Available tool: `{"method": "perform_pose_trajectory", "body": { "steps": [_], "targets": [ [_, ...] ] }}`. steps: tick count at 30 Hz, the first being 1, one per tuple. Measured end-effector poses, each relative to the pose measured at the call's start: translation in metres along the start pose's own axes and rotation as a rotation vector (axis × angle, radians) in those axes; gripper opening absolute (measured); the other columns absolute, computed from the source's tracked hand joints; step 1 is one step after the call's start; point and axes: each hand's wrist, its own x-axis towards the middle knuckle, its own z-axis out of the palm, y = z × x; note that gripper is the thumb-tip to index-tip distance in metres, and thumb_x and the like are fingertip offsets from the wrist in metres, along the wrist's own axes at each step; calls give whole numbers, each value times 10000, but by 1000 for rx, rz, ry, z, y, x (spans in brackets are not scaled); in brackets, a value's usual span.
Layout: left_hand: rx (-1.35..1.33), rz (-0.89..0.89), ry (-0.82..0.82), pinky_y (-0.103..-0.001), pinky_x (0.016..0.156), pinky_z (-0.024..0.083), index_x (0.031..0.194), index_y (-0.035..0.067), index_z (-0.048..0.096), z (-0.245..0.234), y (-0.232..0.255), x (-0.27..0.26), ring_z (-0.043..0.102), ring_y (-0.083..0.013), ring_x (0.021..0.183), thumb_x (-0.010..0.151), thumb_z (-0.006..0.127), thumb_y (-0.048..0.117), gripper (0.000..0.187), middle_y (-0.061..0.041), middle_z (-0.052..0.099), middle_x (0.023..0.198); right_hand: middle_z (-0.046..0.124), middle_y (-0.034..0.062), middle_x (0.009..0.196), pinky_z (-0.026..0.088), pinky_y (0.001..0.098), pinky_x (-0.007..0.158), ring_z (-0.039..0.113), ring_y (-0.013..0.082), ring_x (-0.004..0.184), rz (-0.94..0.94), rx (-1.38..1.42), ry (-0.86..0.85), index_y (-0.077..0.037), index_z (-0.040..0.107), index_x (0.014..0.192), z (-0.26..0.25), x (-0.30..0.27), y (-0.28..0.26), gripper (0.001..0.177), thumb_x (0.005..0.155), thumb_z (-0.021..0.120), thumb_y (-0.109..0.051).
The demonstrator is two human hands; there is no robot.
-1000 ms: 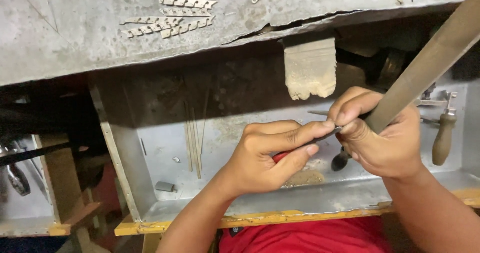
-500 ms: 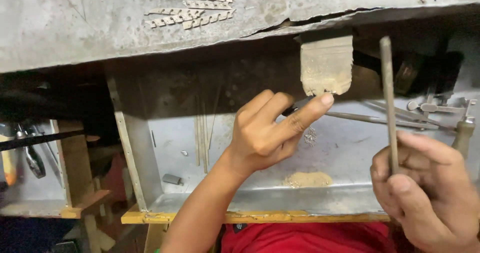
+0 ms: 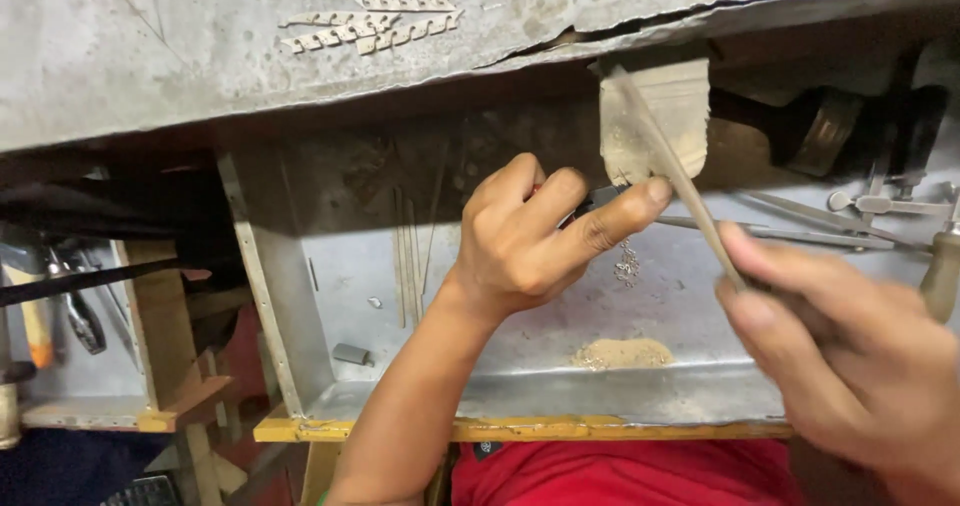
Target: The person is using a hand file to smooth and shape small metal jewelry components held by pliers.
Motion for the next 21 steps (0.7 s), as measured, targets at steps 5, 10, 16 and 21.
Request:
{"method": "perform_pose_trajectory", "body": {
  "steps": [5, 10, 16, 21],
  "targets": [
    [16, 7, 60, -311, 505, 283, 1067, 232, 760, -3, 4, 13, 222, -202, 615, 1082, 507, 97, 287, 1, 305, 708, 718, 231, 1059, 540, 312, 739, 677, 241, 789, -319, -303, -2, 109, 646, 1312, -9, 23, -4, 361, 963, 670, 18],
    [-4, -6, 63, -326, 539, 280, 1387, 287, 652, 13, -2, -12, 264, -213, 662, 1111, 772, 154, 329, 26, 346, 740, 525, 70, 643, 278, 183, 291, 342, 52, 376, 73, 646, -35, -146, 472, 1486, -5, -35, 29, 435, 1055, 506, -190],
    [-8, 24, 43, -326, 530, 285, 1367, 290, 669, 11, -6, -8, 267, -206, 644, 1095, 803, 134, 341, 28, 322, 740, 426, 20, 616, 321, 229, 430, 363, 93, 471, 103, 531, -92, -63, 443, 1488, -1, -28, 10, 468, 1022, 462, -97],
    [33, 40, 34, -322, 510, 306, 1223, 279, 733, -2, -2, 10, 261, -211, 628, 1082, 688, 168, 184, 15, 321, 729, 660, 157, 837, 455, 257, 572, 578, 157, 612, -133, -115, 57, 113, 636, 1291, -2, 26, 1, 366, 944, 638, -5]
  ]
}}
